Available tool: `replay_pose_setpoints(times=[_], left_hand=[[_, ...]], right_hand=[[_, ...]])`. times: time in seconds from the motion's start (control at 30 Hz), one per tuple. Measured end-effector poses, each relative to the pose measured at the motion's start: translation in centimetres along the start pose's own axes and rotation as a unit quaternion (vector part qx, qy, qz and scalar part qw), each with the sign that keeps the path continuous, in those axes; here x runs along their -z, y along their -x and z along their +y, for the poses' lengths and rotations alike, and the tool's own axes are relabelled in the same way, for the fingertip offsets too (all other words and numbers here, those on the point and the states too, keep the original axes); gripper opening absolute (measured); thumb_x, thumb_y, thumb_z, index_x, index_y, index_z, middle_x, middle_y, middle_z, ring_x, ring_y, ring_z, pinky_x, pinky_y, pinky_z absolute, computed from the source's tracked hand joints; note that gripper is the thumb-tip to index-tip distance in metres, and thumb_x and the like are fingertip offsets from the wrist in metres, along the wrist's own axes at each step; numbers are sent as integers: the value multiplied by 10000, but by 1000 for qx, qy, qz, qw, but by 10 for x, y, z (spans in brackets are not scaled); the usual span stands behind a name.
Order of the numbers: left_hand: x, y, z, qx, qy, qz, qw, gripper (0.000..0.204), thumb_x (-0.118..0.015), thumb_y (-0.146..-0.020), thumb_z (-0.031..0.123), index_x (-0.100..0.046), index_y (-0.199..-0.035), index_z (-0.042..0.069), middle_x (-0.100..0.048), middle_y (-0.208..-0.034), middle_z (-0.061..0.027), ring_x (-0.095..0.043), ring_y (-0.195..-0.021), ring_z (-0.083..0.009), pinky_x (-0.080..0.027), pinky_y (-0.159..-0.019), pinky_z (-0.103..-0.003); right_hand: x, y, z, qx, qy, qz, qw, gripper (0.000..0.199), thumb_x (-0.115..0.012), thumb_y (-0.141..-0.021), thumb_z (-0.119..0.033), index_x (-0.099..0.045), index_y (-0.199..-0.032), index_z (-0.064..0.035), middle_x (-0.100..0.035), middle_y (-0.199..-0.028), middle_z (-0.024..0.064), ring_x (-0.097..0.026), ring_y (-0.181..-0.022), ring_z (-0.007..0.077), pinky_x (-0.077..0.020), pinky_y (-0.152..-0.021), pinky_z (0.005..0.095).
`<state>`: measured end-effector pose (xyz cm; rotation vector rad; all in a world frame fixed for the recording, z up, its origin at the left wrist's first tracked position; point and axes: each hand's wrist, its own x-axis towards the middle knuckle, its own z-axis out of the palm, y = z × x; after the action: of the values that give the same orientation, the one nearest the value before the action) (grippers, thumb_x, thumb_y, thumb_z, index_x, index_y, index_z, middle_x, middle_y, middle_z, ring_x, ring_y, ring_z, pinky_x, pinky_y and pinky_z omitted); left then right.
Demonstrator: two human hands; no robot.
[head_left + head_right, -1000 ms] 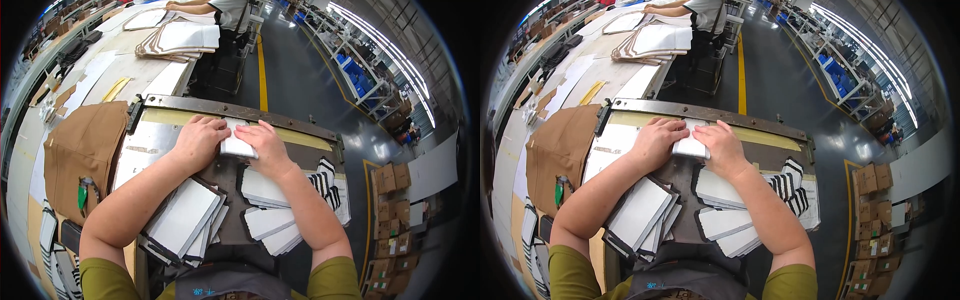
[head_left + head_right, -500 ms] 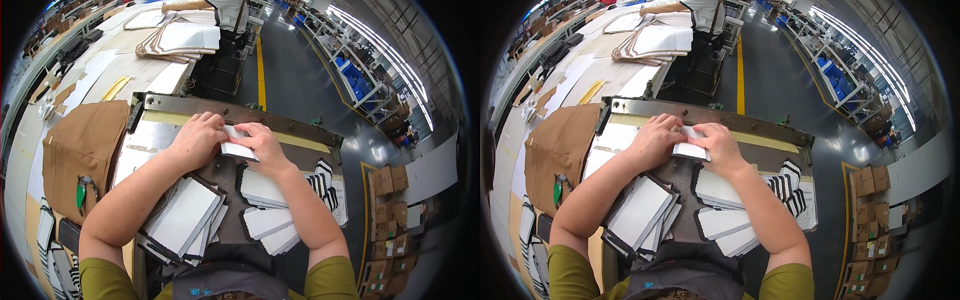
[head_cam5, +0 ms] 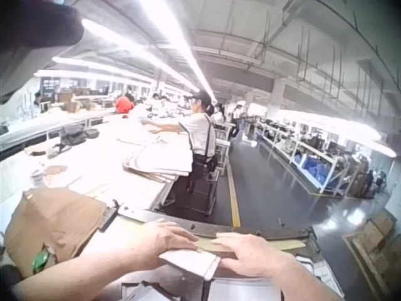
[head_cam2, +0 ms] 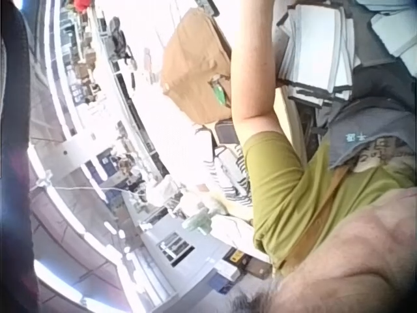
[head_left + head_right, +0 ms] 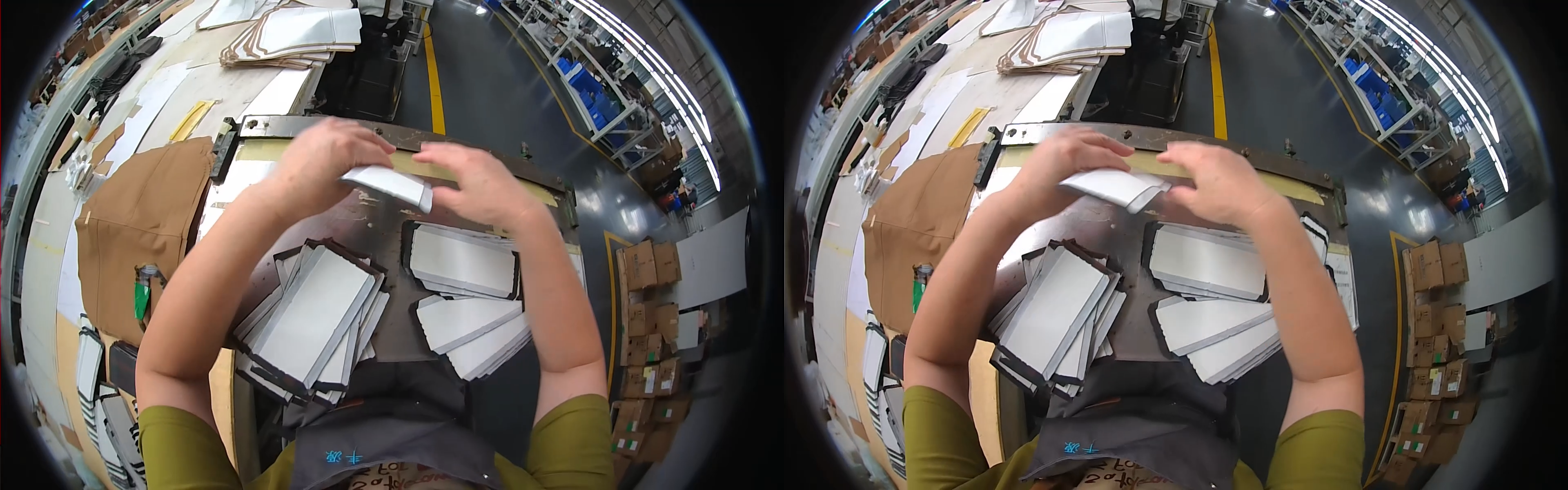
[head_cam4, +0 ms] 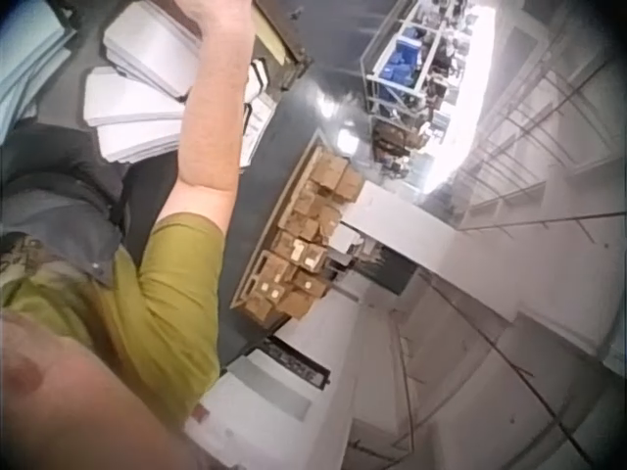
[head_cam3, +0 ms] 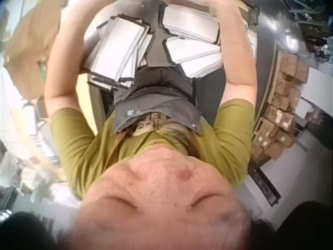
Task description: Layering and stacking pre-cut leather pieces with lining in a workshop environment.
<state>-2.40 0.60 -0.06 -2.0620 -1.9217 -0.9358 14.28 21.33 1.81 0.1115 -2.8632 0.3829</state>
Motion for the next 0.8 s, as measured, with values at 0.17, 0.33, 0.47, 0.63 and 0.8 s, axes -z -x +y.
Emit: replay_pose_setpoints(times=[0.17, 0.33, 0.47, 0.63, 0.8], left_hand=[[66, 14, 67, -101, -140, -115, 978, 311, -599, -770, 166, -747, -1041, 129, -725, -973, -20, -675, -952, -193, -488, -974, -392], [81, 63, 111, 4, -138, -229, 964, 280, -611, -782, 4, -740, -1019, 79, -719, -1133, -43, -652, -1092, -224, -410, -1084, -434], [70, 47, 122, -4, -60, -200, 978, 277, -627, -759, -30, -735, -1000, 54, -708, -1158, -51, -634, -1107, -239, -421, -1062, -419], [20, 21, 120, -31, -6, -295, 955, 325, -616, -784, -14, -696, -1093, 48, -673, -1153, -79, -608, -1089, -243, -447, -1007, -358], [-10, 17, 121, -28, -23, -297, 954, 384, -616, -801, 14, -653, -1181, 47, -629, -1126, -85, -582, -1090, -249, -447, -990, -355]], right_hand=[[53, 31, -25, -166, -169, -227, 945, 489, -747, -759, -112, -651, -1233, -45, -631, -1294, 154, -619, -1151, 319, -484, -1000, 389], [20, 102, -58, -26, 35, -142, 989, 478, -693, -789, -118, -629, -1256, -34, -630, -1285, 148, -592, -1187, 342, -502, -981, 424], [15, 113, -49, -31, 11, -95, 995, 501, -658, -760, -122, -629, -1248, -13, -614, -1316, 172, -581, -1204, 353, -486, -1005, 443], [20, 98, -38, -43, -37, -129, 990, 470, -711, -755, -146, -652, -1200, -7, -642, -1287, 170, -637, -1125, 337, -511, -959, 415], [9, 101, -54, 0, 69, -75, 995, 377, -662, -783, -170, -666, -1117, 5, -684, -1148, 161, -659, -1029, 329, -534, -880, 419]])
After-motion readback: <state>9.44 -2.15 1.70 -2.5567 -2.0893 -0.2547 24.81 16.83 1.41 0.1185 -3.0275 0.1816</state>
